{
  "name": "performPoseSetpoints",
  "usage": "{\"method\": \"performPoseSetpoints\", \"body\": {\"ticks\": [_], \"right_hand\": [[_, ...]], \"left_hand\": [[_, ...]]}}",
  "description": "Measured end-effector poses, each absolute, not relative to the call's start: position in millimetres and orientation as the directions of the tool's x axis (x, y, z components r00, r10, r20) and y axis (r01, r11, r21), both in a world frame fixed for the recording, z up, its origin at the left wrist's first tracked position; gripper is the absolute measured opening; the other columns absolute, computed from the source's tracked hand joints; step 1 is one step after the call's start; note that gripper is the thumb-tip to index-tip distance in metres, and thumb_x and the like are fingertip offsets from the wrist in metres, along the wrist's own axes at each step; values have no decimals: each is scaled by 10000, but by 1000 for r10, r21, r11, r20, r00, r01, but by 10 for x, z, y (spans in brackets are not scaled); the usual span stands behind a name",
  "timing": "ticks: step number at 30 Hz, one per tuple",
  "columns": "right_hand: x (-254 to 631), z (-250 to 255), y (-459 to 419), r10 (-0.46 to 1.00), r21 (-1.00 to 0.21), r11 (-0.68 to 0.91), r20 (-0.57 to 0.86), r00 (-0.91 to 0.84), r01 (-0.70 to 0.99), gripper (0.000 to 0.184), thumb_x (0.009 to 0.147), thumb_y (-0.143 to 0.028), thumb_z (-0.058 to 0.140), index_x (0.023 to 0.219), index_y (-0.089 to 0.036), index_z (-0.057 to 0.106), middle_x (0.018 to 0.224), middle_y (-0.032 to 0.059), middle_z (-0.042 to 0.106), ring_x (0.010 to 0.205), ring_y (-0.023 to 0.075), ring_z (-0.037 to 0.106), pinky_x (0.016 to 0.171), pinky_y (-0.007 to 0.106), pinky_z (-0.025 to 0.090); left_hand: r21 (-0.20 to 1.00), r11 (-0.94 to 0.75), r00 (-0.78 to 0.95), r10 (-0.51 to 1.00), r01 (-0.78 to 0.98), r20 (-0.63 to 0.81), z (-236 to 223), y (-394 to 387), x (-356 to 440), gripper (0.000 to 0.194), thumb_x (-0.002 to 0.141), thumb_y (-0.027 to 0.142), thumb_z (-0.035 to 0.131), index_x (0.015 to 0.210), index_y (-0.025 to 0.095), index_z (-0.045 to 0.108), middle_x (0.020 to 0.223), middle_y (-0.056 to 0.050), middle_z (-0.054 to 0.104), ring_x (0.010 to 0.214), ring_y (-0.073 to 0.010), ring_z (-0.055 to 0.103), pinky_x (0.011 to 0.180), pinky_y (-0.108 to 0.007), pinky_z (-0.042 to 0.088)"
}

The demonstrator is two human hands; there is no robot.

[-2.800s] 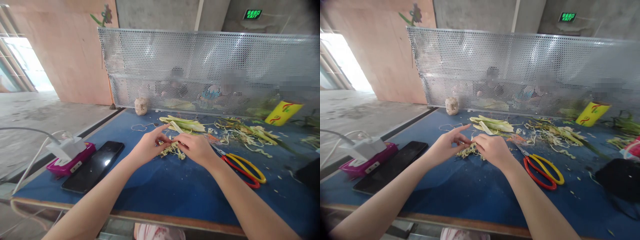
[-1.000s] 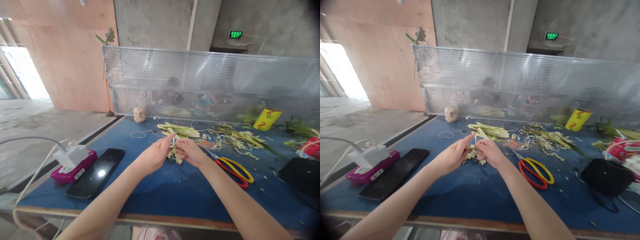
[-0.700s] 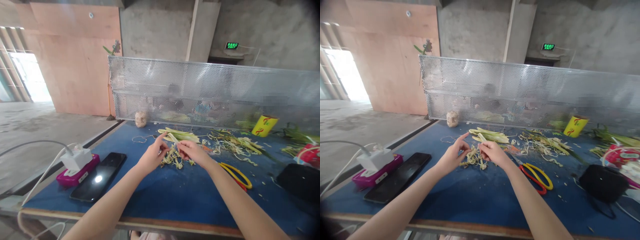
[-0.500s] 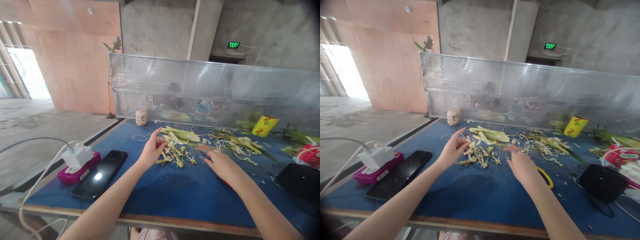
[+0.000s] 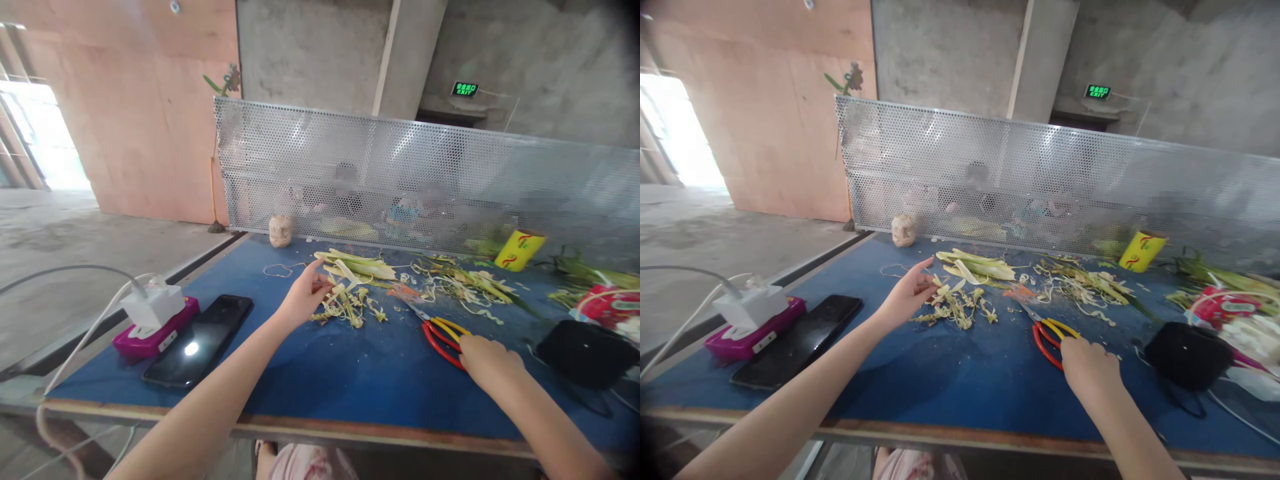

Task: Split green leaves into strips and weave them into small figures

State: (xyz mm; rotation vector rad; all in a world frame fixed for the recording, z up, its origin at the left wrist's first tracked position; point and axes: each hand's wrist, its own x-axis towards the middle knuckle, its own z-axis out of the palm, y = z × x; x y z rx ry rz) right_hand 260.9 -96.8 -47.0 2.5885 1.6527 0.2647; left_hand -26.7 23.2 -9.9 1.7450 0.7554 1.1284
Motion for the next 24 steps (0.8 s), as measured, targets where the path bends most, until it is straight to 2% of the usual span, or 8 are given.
{"method": "performPoseSetpoints", "body": {"ticks": [4, 7, 14, 18, 21, 24], "right_hand": [[2678, -490, -910, 913, 148, -407, 33, 407, 901, 221, 742, -70, 434, 767, -145, 640, 828, 190, 642, 804, 320, 632, 649, 410, 445], [2715, -454, -821, 913, 137, -403, -12, 409, 905, 155, 708, -96, 499, 792, -117, 628, 840, 173, 638, 815, 308, 633, 624, 358, 447], [2839, -417, -719, 903, 72, -421, -62, 425, 904, 94, 630, -68, 543, 659, -156, 560, 694, 108, 617, 707, 247, 635, 555, 282, 398], [2858, -374, -742, 899, 0, -434, -58, 434, 901, 33, 690, -196, 534, 665, -181, 517, 654, 100, 598, 622, 225, 603, 513, 285, 359], [2763, -284, -862, 892, -175, -448, -150, 425, 877, 141, 701, -305, 542, 675, -174, 496, 586, 51, 560, 528, 167, 530, 468, 251, 309], [2550, -173, -1083, 884, -587, -433, -424, 196, 684, 243, 731, -415, 524, 816, -187, 517, 593, -9, 521, 452, 95, 403, 416, 209, 229]], "left_hand": [[899, -437, 422, 823, 41, 381, -140, 258, -268, 568, 749, 62, 463, 1289, 166, 323, 794, -7, 549, 685, -104, 594, 632, -254, 508], [878, -474, 441, 804, 71, 398, -155, 254, -279, 593, 745, 57, 459, 1307, 184, 315, 808, -11, 578, 754, -117, 604, 689, -271, 503], [708, -647, 485, 734, 284, 476, -86, 169, -311, 613, 750, 105, 489, 1319, 205, 284, 864, -20, 633, 802, -124, 623, 754, -287, 493], [644, -687, 467, 716, 337, 519, -65, 151, -314, 575, 760, 115, 492, 1298, 191, 304, 833, -12, 637, 752, -118, 604, 738, -281, 488], [584, -717, 473, 694, 380, 543, -65, 149, -311, 566, 765, 126, 491, 1295, 179, 301, 819, -6, 634, 677, -109, 567, 690, -268, 480], [554, -740, 469, 671, 381, 574, -68, 148, -303, 576, 760, 123, 494, 1297, 184, 295, 818, 0, 628, 677, -104, 557, 652, -241, 469]]}}
